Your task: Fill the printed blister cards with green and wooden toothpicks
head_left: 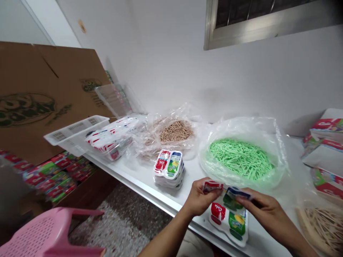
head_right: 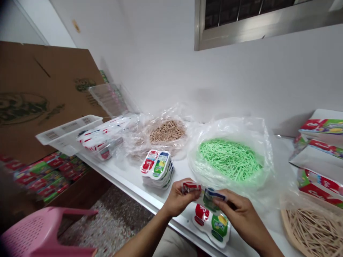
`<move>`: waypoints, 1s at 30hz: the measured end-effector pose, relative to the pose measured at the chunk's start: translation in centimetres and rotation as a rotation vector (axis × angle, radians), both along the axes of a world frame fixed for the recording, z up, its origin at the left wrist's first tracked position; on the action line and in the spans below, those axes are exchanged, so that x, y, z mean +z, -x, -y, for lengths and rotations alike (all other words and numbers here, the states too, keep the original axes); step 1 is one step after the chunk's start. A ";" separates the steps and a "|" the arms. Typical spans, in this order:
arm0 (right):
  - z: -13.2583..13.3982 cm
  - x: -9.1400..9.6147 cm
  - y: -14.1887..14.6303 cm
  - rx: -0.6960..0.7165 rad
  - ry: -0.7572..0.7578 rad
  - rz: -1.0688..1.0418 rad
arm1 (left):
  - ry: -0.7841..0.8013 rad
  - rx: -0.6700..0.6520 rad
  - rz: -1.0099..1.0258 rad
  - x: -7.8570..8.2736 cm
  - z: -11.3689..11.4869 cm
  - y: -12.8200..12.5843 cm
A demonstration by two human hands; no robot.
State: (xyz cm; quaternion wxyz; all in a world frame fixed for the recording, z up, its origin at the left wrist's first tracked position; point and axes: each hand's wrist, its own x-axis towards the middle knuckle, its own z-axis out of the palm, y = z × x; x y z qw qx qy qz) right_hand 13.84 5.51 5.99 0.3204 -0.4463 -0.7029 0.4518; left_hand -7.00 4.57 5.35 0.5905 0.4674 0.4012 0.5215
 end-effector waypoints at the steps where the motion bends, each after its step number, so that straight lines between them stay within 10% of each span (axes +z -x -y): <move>1: -0.1 -0.1 0.4 0.012 0.015 0.000 | 0.026 -0.003 -0.004 0.1 0.2 0.5; 14: -1.2 -0.9 4.3 0.012 0.146 -0.081 | 0.007 0.121 -0.193 -1.0 2.7 4.5; 20: -5.5 -4.5 6.6 -0.023 0.232 -0.075 | -0.048 0.533 -0.542 -4.0 3.2 5.0; 30: -11.0 -10.4 12.5 -0.131 0.124 0.435 | -0.006 0.778 -0.656 -5.6 5.9 8.9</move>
